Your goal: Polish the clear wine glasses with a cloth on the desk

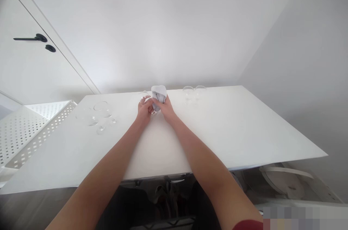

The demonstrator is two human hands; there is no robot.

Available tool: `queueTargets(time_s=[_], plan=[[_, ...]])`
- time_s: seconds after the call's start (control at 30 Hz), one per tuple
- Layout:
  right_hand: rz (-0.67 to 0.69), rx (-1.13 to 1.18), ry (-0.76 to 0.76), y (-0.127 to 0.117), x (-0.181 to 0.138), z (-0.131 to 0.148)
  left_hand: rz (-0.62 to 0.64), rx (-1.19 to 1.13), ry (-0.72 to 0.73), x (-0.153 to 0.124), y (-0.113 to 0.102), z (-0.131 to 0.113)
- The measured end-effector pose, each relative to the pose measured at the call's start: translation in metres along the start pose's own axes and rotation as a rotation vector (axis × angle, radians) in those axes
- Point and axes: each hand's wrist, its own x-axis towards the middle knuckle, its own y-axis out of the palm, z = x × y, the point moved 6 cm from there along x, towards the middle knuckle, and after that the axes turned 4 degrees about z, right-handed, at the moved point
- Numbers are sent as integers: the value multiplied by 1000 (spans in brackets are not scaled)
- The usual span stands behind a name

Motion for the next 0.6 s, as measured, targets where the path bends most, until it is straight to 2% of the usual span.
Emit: queueTargets(time_s=[0.17, 0.3, 0.4, 0.53, 0.6], plan=[[-114, 67, 84, -16, 6, -8, -150, -90, 6, 3, -15, -4], [-176, 145, -10, -27, 10, -2, -221, -177, 24, 5, -23, -8], [-133, 185, -30, -25, 11, 0, -146, -200, -14, 6, -17, -4], [-101, 131, 22, -20, 9, -4, 32, -64, -79, 2, 2, 3], [-108, 63, 19, -19, 6, -3, 37, -13, -68, 0, 5, 3]])
